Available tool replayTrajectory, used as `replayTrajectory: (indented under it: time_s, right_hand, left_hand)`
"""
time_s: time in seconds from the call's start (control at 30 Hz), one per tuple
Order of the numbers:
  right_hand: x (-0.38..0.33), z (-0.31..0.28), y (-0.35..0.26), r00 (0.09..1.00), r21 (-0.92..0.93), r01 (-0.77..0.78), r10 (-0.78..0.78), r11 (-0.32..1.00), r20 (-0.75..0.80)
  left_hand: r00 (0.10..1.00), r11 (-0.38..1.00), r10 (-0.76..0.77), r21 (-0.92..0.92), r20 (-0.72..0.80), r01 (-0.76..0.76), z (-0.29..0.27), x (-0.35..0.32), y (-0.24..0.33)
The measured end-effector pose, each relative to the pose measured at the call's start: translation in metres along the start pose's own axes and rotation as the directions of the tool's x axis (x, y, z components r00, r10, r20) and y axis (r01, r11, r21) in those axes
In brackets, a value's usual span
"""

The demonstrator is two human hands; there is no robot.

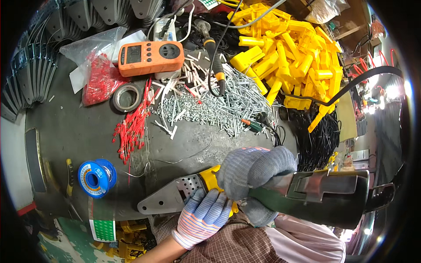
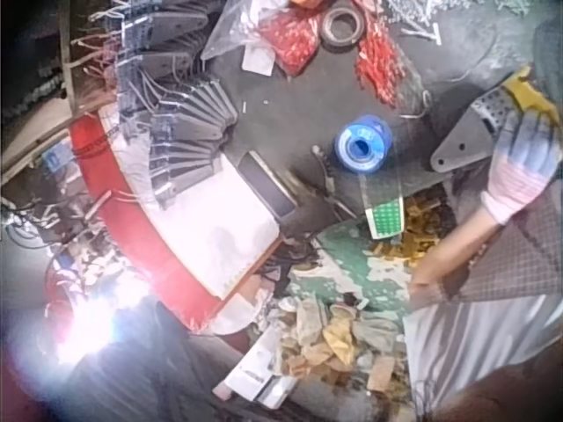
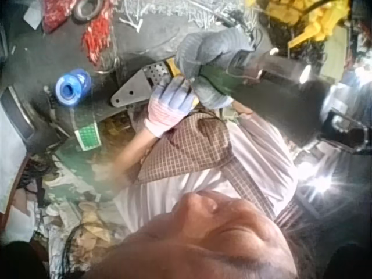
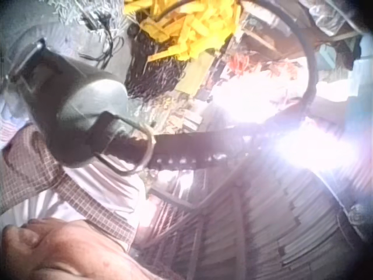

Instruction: The person assembles yellow plastic parts with wires and screws, then solders the components together with a soldering iron at a workbench. A power tool and multimeter are also present.

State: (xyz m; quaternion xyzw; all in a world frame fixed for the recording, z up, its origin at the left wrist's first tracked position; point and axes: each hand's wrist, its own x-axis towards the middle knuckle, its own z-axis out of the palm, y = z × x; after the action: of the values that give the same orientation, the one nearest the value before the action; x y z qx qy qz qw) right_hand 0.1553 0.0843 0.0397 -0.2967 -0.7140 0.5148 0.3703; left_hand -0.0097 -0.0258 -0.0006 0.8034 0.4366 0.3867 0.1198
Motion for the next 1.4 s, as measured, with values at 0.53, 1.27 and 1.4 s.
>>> replayTrajectory:
  time_s: [0.53,1.27,1.4]
  right_hand:
    - [0.035,-0.007,-0.068,0.946,0.301,0.248,-0.297,0.921,0.129]
    - [-0.032,0.004,-0.064,0.979,0.331,0.194,-0.16,0.924,-0.125]
    - [-0.041,-0.003,-0.023,0.96,0.391,0.265,-0.281,0.881,-0.018]
  left_hand:
    - [0.997,0.991,0.007,0.136,-0.076,0.003,0.014,0.024,-0.011]
    - [0.966,0.96,-0.25,0.113,-0.07,0.257,-0.013,0.042,-0.054]
    - [0.966,0.958,-0.235,0.144,-0.109,0.25,-0.012,0.04,-0.053]
